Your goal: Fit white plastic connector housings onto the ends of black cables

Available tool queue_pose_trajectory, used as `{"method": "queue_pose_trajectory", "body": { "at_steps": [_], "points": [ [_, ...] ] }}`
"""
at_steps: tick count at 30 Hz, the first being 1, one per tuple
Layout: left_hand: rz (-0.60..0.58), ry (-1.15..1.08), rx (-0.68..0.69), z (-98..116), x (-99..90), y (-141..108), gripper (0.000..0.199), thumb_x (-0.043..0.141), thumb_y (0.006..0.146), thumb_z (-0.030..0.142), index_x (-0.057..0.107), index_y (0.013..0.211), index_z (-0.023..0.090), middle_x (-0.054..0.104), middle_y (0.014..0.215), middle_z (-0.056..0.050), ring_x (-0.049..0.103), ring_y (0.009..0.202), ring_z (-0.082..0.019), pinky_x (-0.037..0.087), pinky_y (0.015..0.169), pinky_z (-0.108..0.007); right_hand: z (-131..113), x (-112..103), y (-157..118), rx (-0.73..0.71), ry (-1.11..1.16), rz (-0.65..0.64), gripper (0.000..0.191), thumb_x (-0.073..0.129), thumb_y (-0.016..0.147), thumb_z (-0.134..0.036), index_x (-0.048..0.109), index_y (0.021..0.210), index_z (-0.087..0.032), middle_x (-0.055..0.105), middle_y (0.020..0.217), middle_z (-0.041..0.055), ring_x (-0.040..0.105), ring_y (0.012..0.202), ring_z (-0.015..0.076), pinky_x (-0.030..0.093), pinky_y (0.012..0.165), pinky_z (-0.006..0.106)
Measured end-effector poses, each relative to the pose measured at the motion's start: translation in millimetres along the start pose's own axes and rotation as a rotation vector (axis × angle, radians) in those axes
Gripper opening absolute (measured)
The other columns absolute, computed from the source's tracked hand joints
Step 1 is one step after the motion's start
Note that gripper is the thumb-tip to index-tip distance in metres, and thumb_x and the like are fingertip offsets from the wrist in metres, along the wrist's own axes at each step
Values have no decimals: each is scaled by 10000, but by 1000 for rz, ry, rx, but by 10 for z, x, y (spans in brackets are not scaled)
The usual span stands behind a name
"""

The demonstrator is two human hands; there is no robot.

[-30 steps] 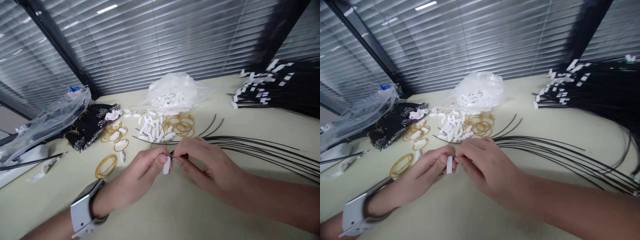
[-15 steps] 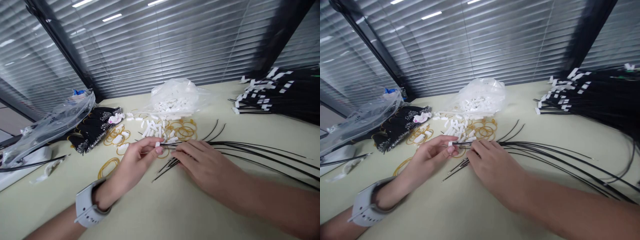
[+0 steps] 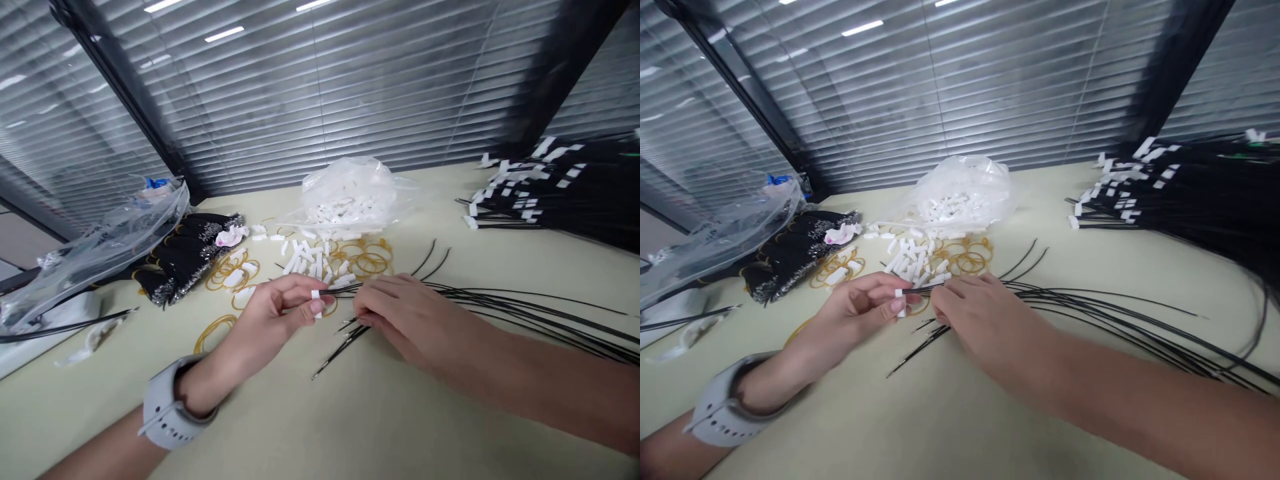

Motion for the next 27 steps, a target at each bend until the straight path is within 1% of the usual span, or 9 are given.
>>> {"method": "queue_pose_trajectory", "body": {
  "at_steps": [3,6,8,10,12,16,21,27],
  "points": [
    [-50,-66,-17,-22,52,4,223,599,740,248,542,928,143,661,888,-43,573,737,-39,425,651,-103,90,-10,-1,122,84,37,167,349,847,-83,467,749,-148,504,741,-9,425,690,90,298,655,234],
    [-81,-102,-38,-43,99,-8,200,582,756,237,530,929,153,660,924,-40,592,850,-50,432,720,-98,123,-51,-25,193,123,103,157,380,853,-142,493,745,-153,516,741,-8,438,690,88,310,644,227],
    [-82,-115,-51,-57,112,-17,193,581,757,232,526,925,155,659,931,-37,594,890,-54,435,746,-97,105,-66,-40,194,151,130,161,397,855,-170,527,759,-166,528,758,-8,456,719,88,327,671,228],
    [-73,-127,-54,-59,114,-25,180,587,753,220,528,909,152,660,905,-30,597,881,-51,437,743,-93,90,-76,-53,187,177,149,159,417,849,-182,559,779,-182,537,778,-4,473,759,91,336,699,228],
    [-56,-147,-48,-54,107,-30,164,591,750,209,529,890,151,659,878,-24,600,868,-49,437,723,-88,100,-88,-65,195,204,169,149,436,837,-185,575,782,-189,542,769,-3,483,763,93,338,689,220],
    [-39,-171,-25,-40,109,-39,150,592,749,215,523,868,156,658,868,-23,604,875,-67,440,714,-107,129,-106,-75,217,232,196,130,468,801,-147,558,711,-177,541,702,-24,476,688,77,326,640,201],
    [-78,-153,-32,-53,166,-49,143,581,758,212,515,875,163,658,891,-25,603,866,-68,438,695,-111,106,-105,-82,200,195,200,140,475,781,-129,540,662,-167,520,616,-40,437,580,64,312,607,213],
    [-98,-115,-10,-27,189,-44,118,570,765,204,522,862,158,655,872,-17,596,785,-41,431,673,-96,78,-107,-104,153,167,219,142,494,768,-138,532,633,-168,510,594,-49,439,565,57,302,615,218]
  ]
}}
Point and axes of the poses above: each hand's wrist, its own y-axis towards the middle knuckle, its own x-axis out of the palm, z = x × y, the point moved 10 cm from there along y, towards the middle knuckle
